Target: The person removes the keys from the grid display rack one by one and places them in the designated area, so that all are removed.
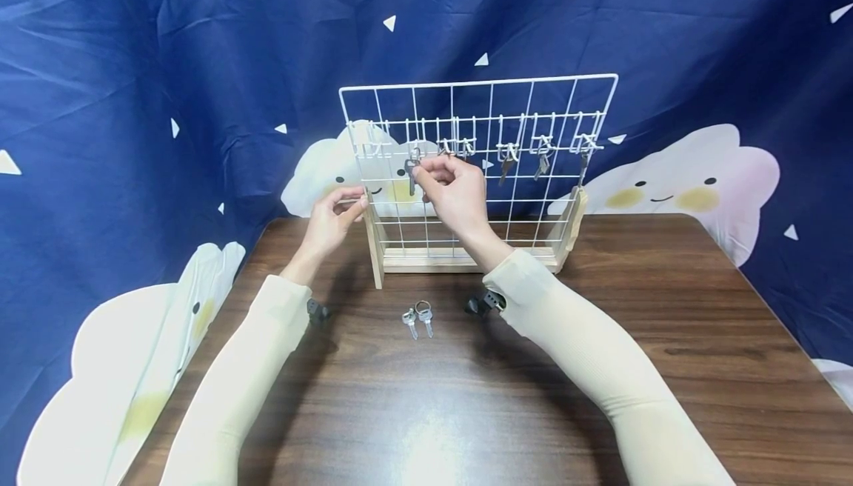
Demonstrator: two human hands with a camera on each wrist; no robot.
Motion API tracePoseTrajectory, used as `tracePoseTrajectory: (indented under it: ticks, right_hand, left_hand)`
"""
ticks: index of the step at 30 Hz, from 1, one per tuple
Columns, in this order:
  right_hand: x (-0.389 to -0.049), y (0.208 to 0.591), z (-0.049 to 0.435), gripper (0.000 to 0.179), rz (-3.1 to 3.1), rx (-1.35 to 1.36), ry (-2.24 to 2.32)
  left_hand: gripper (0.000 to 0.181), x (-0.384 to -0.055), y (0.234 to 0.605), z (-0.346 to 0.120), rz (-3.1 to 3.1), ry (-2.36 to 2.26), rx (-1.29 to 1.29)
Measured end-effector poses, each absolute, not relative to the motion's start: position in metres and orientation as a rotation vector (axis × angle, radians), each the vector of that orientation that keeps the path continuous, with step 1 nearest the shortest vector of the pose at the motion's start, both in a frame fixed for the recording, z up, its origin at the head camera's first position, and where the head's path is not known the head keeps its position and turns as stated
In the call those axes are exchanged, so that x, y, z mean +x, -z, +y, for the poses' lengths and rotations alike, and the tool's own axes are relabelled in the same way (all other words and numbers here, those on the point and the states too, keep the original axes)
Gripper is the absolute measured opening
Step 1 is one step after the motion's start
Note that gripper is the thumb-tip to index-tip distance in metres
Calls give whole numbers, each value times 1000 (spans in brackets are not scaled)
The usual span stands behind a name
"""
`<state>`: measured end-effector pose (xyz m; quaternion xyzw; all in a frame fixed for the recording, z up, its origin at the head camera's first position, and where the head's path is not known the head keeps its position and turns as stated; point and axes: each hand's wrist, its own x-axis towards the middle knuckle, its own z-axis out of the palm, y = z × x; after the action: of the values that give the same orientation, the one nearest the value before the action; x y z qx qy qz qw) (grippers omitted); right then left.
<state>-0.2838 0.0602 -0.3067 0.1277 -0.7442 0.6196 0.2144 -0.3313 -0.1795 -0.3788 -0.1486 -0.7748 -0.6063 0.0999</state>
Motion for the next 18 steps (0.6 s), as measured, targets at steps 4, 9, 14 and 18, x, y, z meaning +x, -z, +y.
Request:
tracePoseTrajectory:
  ticks: [4, 9, 14, 18]
  right_hand:
    - [-281, 306, 62, 17, -2044, 377, -1745]
    - [-278, 305, 63, 19, -2036, 391, -1750]
    - [-275, 304, 64, 17, -2019, 412, -1750]
    - [-273, 302, 65, 17, -1996, 431, -1747]
  left_hand:
    - [36, -325, 371, -177, -2300, 1799, -433]
    - [35, -311, 357, -173, -2307, 1779, -451]
    - [35, -309, 357, -172, -2303, 1781, -462]
    - [35, -309, 356, -172, -2304, 1800, -446]
